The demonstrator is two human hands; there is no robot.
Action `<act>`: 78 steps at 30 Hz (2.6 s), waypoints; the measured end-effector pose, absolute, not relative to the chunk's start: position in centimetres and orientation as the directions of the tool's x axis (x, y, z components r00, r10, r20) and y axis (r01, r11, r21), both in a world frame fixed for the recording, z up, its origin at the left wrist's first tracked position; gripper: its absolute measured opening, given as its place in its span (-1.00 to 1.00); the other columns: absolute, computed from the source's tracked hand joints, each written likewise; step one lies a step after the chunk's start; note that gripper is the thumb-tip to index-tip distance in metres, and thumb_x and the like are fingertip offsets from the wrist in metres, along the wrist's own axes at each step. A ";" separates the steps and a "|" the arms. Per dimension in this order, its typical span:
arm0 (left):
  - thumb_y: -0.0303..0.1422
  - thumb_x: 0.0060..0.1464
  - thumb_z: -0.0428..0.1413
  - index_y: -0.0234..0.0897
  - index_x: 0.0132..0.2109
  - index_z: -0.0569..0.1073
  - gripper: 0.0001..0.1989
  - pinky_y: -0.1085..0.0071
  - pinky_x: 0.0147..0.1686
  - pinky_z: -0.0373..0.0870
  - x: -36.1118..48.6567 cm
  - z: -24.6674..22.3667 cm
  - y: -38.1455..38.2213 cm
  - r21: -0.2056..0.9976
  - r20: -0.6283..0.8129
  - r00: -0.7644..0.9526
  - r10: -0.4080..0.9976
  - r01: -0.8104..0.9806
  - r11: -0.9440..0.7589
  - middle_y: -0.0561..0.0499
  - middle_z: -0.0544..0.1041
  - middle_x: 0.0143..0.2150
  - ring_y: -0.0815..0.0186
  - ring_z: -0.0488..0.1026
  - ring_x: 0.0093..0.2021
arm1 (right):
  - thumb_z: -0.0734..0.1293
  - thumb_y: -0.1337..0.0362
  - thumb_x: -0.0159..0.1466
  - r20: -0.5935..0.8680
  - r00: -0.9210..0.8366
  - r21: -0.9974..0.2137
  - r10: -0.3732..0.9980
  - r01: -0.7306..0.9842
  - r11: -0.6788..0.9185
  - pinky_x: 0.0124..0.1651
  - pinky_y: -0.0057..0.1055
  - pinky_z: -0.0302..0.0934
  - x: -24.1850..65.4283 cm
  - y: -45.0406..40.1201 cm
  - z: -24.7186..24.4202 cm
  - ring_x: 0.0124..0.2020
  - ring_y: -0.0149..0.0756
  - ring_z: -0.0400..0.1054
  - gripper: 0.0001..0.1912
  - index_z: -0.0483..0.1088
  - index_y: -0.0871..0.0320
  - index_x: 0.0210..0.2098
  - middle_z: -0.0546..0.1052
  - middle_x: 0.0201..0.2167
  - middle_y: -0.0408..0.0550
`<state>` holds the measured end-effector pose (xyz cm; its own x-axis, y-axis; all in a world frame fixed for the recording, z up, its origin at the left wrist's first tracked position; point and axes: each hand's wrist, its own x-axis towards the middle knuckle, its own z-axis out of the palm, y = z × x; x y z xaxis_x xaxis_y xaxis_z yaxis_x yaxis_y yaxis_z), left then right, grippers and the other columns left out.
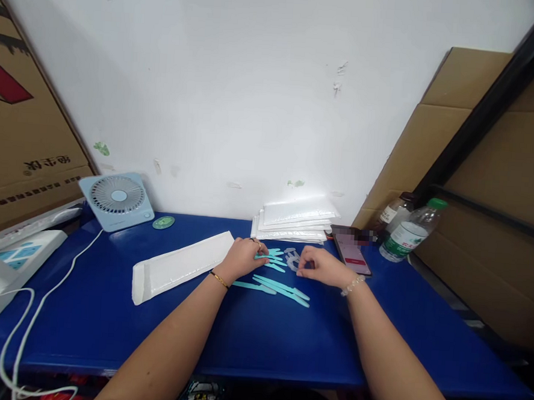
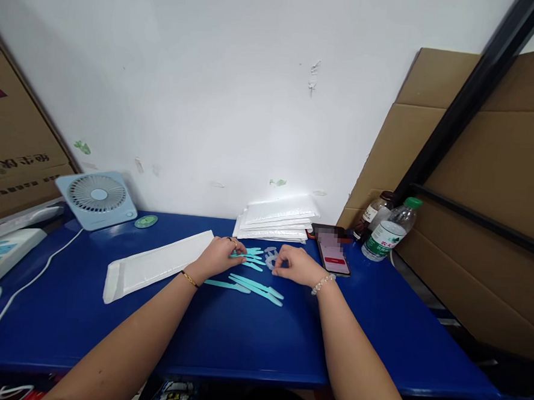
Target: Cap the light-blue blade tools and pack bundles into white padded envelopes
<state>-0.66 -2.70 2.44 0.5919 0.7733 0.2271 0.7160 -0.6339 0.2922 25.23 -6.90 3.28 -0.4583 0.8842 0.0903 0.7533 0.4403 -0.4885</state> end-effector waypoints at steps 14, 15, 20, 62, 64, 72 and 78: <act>-0.30 0.10 0.05 -0.22 -0.34 0.52 -0.82 0.38 -0.21 0.16 1.1 2.4 -4.0 0.244 0.137 0.698 0.703 0.664 -0.707 0.03 0.57 -0.34 0.31 0.44 -0.30 | 0.33 0.31 0.17 0.093 -0.473 -0.365 0.876 0.802 0.472 -0.30 -0.44 0.11 23.7 -7.3 2.9 -0.38 -0.38 0.27 -0.94 0.39 0.15 -0.43 0.37 -0.32 -0.10; -0.31 0.11 0.04 -0.23 -0.35 0.52 -0.82 0.37 -0.20 0.16 0.9 2.6 -3.8 0.220 0.166 0.674 0.720 0.687 -0.693 0.01 0.57 -0.33 0.29 0.44 -0.29 | 0.32 0.31 0.18 0.130 -0.452 -0.364 0.883 0.806 0.466 -0.28 -0.43 0.13 23.9 -7.0 2.9 -0.37 -0.36 0.27 -0.93 0.39 0.15 -0.43 0.37 -0.31 -0.09; -0.29 0.07 0.08 -0.22 -0.33 0.51 -0.85 0.36 -0.21 0.18 -0.7 3.1 -2.9 0.254 0.228 0.533 0.815 0.775 -0.578 0.01 0.56 -0.31 0.26 0.45 -0.26 | 0.32 0.21 0.19 0.237 -0.336 -0.458 0.912 0.789 0.410 -0.29 -0.41 0.17 24.8 -6.5 3.0 -0.39 -0.37 0.27 -0.87 0.42 0.15 -0.38 0.37 -0.28 -0.07; -0.22 0.01 0.12 -0.22 -0.36 0.48 -0.83 0.45 -0.47 0.16 -0.3 4.1 -5.2 0.333 0.031 0.685 0.728 0.680 -0.653 0.03 0.52 -0.43 0.30 0.43 -0.39 | 0.29 0.09 0.21 0.091 -0.513 -0.683 0.854 0.592 0.428 -0.41 -0.43 0.18 22.0 -8.2 2.7 -0.48 -0.35 0.33 -0.75 0.48 0.13 -0.39 0.50 -0.51 -0.12; -0.23 0.04 0.10 -0.23 -0.38 0.45 -0.83 0.45 -0.45 0.18 -0.7 4.2 -4.9 0.349 0.058 0.654 0.754 0.695 -0.629 0.02 0.51 -0.44 0.30 0.43 -0.39 | 0.29 0.08 0.20 0.134 -0.443 -0.688 0.886 0.602 0.405 -0.40 -0.43 0.19 23.2 -7.6 2.6 -0.47 -0.34 0.34 -0.73 0.49 0.14 -0.40 0.51 -0.48 -0.10; -0.10 0.14 -0.07 -0.25 -0.19 0.32 -0.69 0.51 -0.49 0.25 -0.9 3.2 -4.1 0.792 -0.028 0.588 0.808 0.506 -0.341 0.07 0.49 -0.38 0.42 0.42 -0.51 | 0.34 0.03 0.14 0.247 -0.091 -0.868 0.965 0.421 0.262 -0.49 -0.45 0.18 25.6 -6.0 1.4 -0.60 -0.43 0.24 -0.63 0.40 0.16 -0.20 0.40 -0.57 -0.20; -0.08 0.12 -0.05 -0.25 -0.24 0.32 -0.69 0.53 -0.52 0.23 -0.4 2.5 -4.1 0.814 0.018 0.585 0.811 0.462 -0.351 0.10 0.42 -0.44 0.45 0.33 -0.53 | 0.42 0.01 0.05 0.171 -0.061 -0.972 0.983 0.149 0.179 -0.37 -0.38 0.29 24.3 -6.3 1.8 -0.49 -0.37 0.39 -0.56 0.43 0.21 -0.22 0.50 -0.46 -0.07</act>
